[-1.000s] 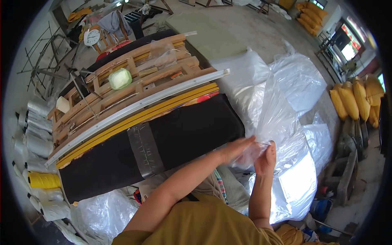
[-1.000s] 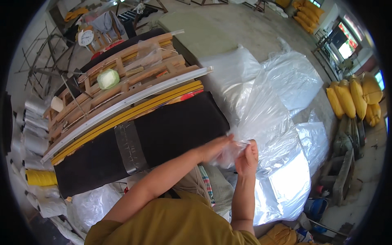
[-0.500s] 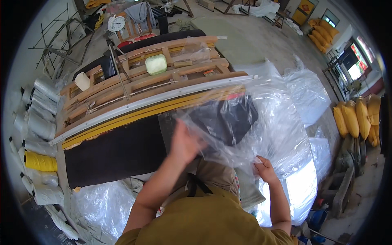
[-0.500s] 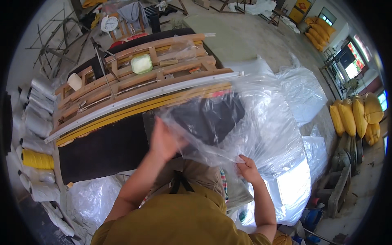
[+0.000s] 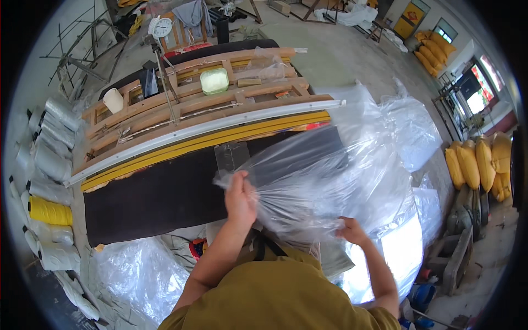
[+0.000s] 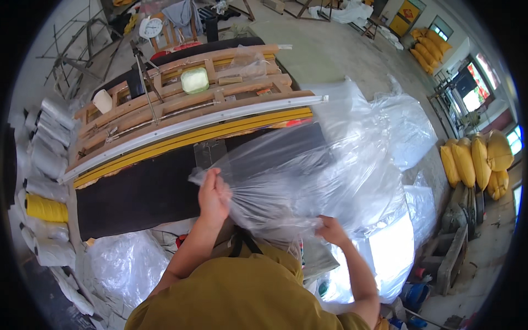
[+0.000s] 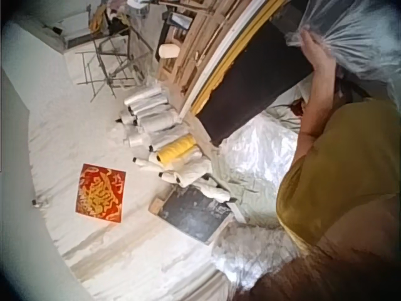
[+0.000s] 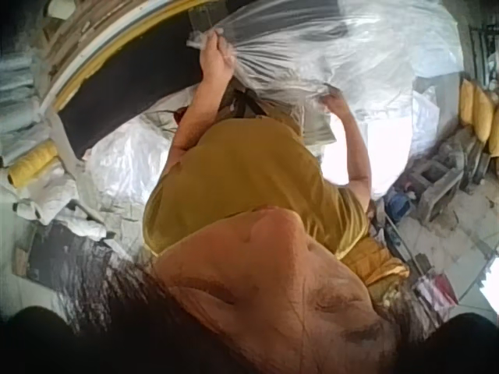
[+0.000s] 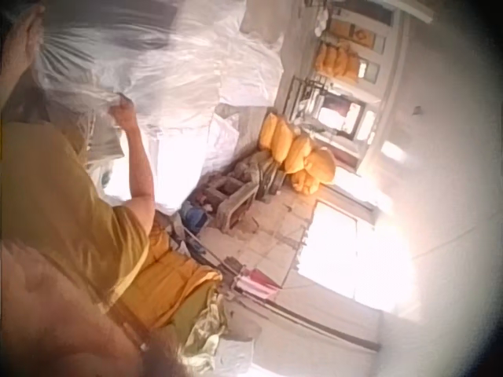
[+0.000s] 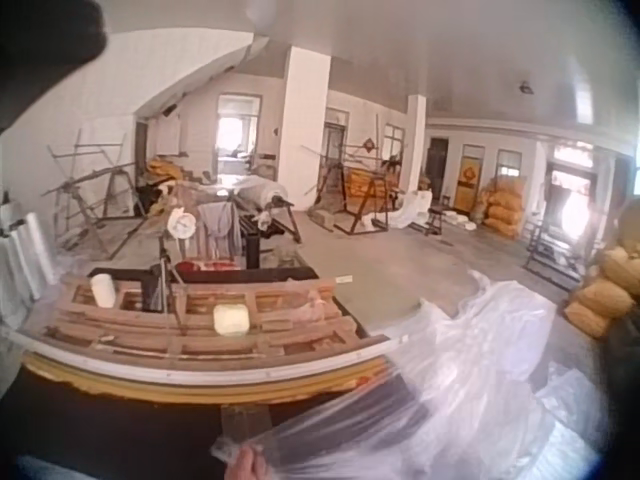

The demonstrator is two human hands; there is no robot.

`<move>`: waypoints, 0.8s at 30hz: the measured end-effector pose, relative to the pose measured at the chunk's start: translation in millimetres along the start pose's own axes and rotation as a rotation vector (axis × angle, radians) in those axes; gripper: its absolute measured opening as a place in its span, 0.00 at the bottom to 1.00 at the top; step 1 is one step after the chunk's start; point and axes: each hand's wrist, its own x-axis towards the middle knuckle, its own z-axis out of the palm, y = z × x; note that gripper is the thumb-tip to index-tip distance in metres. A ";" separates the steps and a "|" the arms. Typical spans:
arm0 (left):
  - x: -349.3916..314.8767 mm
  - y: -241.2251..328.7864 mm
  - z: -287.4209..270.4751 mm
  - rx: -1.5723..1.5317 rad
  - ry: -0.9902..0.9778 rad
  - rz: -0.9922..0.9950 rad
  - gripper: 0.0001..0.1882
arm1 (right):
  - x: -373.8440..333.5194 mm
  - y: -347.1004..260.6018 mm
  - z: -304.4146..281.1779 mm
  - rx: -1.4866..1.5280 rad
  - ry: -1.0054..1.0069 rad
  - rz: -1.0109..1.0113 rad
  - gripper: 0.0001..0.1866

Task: The person wraps a large roll of black fabric with clear plastic sheeting. They pull the plastic over the roll, smooth it down, and fold the edges to secure the covering. The person works by hand to ensure the plastic adheres to the fabric roll.

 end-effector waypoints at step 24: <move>-86.6 211.8 -147.8 2.019 0.369 1.018 0.09 | 204.0 -115.8 35.6 -0.914 0.665 -0.531 0.29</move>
